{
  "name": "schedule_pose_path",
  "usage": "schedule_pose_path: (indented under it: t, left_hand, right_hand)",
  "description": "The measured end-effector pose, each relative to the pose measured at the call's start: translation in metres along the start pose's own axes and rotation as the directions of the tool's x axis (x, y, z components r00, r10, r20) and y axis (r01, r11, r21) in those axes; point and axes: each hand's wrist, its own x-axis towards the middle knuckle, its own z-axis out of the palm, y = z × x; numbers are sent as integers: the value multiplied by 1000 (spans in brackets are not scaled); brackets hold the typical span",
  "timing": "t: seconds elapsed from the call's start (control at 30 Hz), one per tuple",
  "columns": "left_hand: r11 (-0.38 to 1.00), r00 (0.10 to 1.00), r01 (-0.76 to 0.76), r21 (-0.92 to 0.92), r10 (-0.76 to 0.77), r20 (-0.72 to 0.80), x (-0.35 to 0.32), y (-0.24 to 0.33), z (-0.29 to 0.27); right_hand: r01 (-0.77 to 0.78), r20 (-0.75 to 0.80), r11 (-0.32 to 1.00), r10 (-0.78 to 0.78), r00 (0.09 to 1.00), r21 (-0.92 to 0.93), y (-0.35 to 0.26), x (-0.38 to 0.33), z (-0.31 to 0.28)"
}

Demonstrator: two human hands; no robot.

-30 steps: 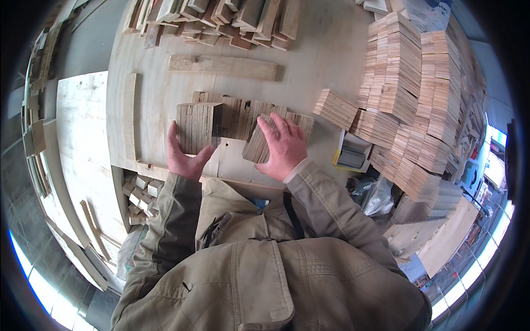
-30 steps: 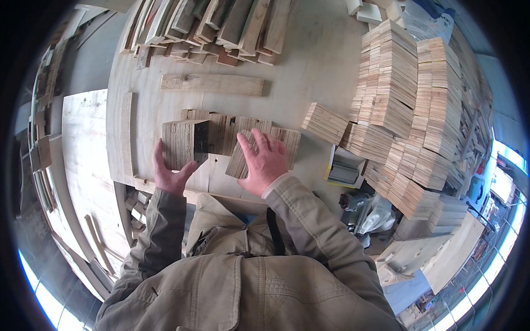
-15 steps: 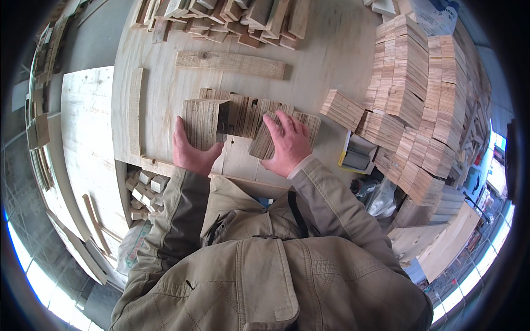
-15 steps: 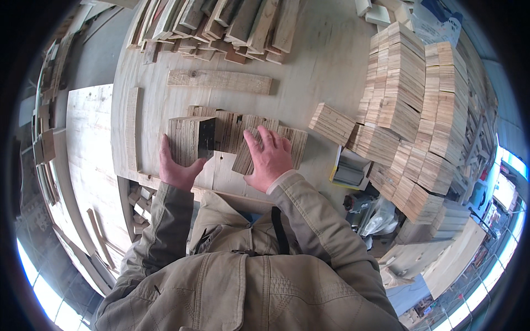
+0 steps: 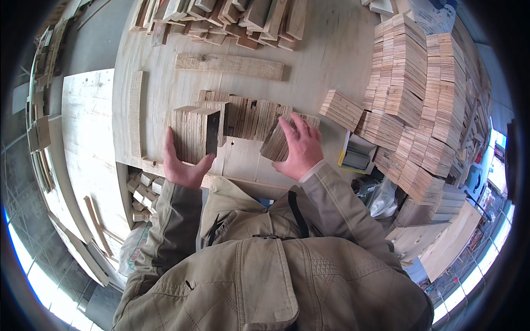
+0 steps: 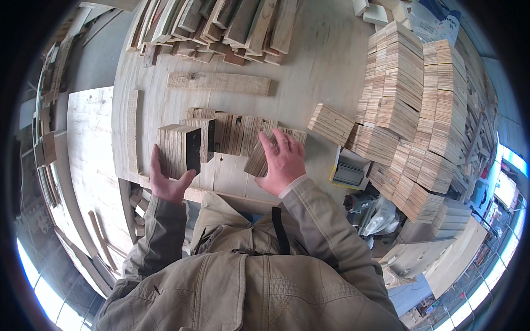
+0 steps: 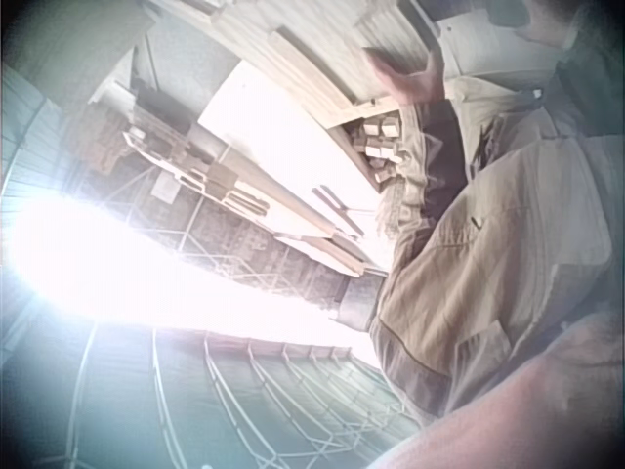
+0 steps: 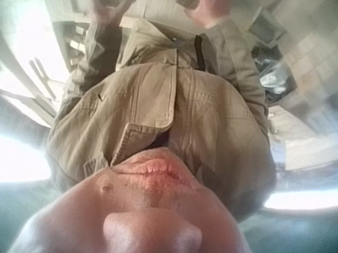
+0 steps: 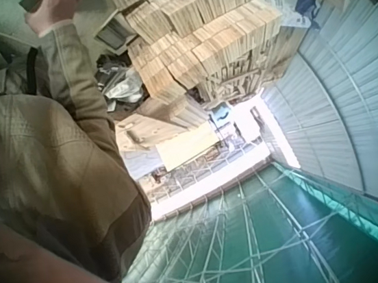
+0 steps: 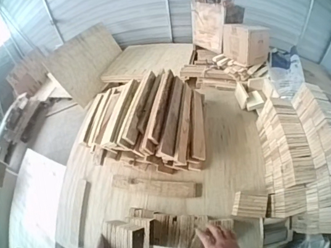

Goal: The person stacks small wooden blocks on a workbench, aligning them into neat piles. They then use pliers to remove a nail from one block and place it with the others.

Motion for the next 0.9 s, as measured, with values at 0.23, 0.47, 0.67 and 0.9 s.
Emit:
schedule_pose_path:
  t: [0.23,0.47,0.67,0.9]
  left_hand:
    - [982,980,191,0,-191,-50,-17,-19,-21]
    - [942,941,314,-122,-326,-96,-13,-43,-35]
    - [934,930,356,-37,-358,-88,-14,-54,-37]
    - [930,927,366,-36,-368,-74,-14,-56,-35]
  right_hand:
    - [2,-30,1000,-1,1000,8,12,-15,-1]
    - [-11,-22,1000,11,1000,6,19,-33,-1]
    - [-27,8,999,26,1000,34,18,-46,-3]
    - [-68,33,997,66,997,35,15,-51,-3]
